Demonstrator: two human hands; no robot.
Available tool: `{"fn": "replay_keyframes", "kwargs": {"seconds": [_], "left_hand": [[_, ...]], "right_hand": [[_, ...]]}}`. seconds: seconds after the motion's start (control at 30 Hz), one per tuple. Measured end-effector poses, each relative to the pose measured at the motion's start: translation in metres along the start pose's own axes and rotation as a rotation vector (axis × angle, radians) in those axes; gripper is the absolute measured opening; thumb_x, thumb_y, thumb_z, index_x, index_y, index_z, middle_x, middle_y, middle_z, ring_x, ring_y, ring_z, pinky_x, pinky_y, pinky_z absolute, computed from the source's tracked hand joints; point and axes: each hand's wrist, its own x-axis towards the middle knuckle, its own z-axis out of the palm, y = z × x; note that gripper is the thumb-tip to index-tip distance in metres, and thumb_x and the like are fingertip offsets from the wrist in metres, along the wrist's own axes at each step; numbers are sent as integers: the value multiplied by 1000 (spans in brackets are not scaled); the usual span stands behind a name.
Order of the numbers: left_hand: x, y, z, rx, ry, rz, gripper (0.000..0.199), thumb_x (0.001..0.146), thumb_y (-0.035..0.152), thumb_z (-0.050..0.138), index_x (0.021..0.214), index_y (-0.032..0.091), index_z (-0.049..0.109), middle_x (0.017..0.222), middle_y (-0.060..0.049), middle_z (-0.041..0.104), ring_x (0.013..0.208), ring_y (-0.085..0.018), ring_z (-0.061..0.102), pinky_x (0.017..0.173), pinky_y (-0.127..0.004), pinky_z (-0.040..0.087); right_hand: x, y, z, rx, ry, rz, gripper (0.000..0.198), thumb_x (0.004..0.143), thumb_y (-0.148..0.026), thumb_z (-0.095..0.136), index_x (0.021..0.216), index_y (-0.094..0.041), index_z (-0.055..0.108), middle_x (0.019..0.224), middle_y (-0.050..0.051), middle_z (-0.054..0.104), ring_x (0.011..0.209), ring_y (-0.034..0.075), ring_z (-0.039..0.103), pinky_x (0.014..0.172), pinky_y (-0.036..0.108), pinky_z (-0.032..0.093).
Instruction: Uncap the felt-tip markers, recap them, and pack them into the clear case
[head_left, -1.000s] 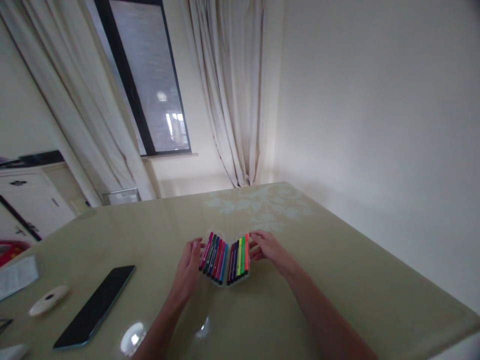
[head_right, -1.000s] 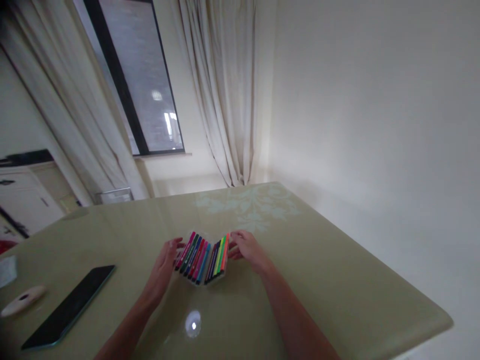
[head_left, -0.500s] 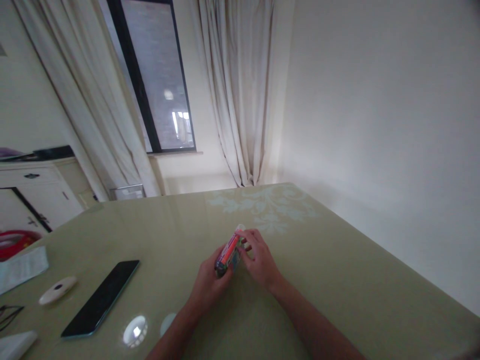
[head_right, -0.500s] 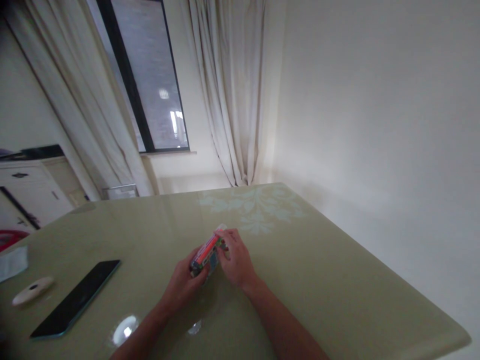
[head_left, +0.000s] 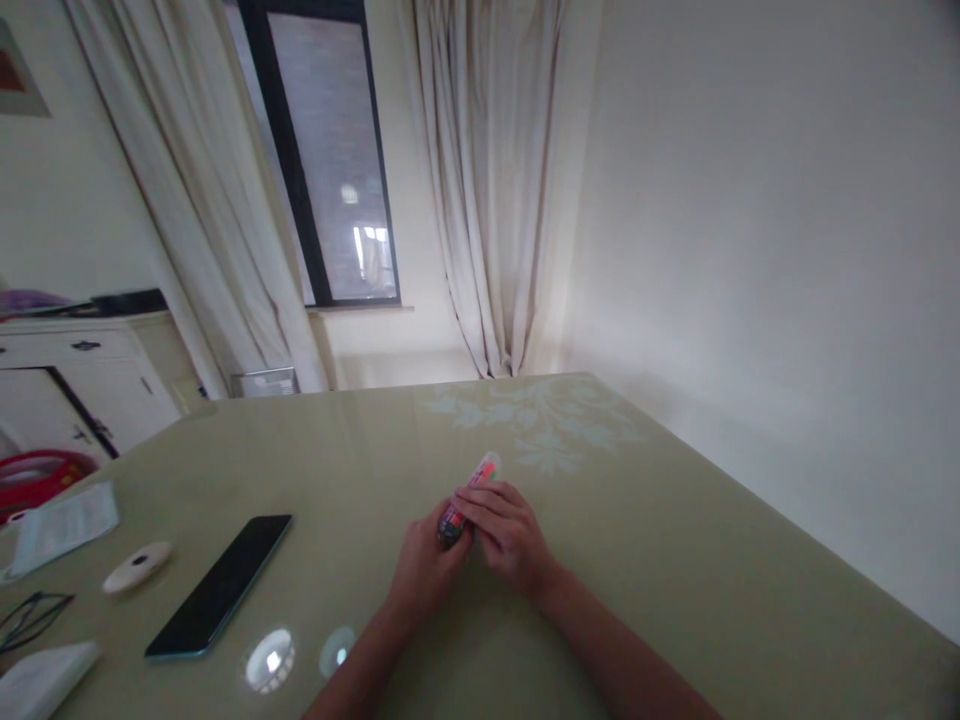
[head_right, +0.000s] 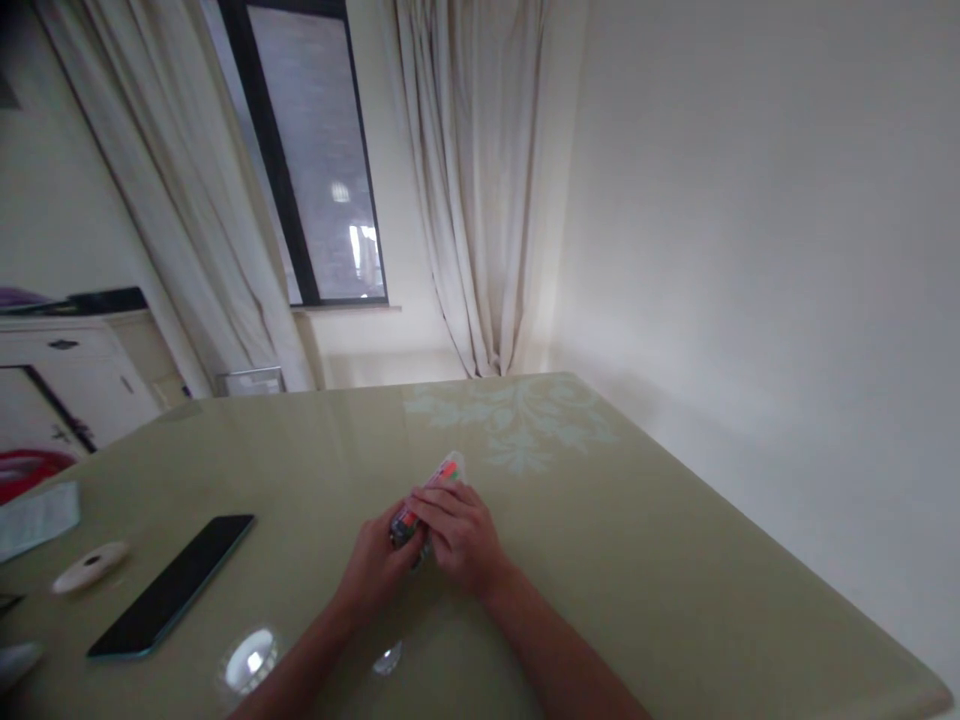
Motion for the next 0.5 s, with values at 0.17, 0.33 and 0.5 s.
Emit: {"fn": "replay_keyframes", "kwargs": {"seconds": [0.17,0.33,0.5], "left_hand": [[0,0,0,-19,25,-19,23,90,35,57,94,15,67,74,-1,71,64,-16,62,60,-23,45],[-1,0,2,-49,40,-24,22,90,35,58,93,15,66,74,-1,71,64,-16,63,60,-23,45],[-1,1,0,-17,-9,11,27,92,38,58,103,15,69,80,-2,74,67,-17,66,64,-24,48]], "right_hand": [[1,-4,9,30,21,60,51,95,-11,53,140,-33,61,128,4,71,119,22,62,106,43,52],[0,-8,11,81,41,64,48,96,-11,53,138,-31,63,128,4,71,120,21,62,108,42,51],[-2,0,4,74,69,72,50,95,-9,49,139,-30,61,129,5,70,121,22,61,108,43,50]]}}
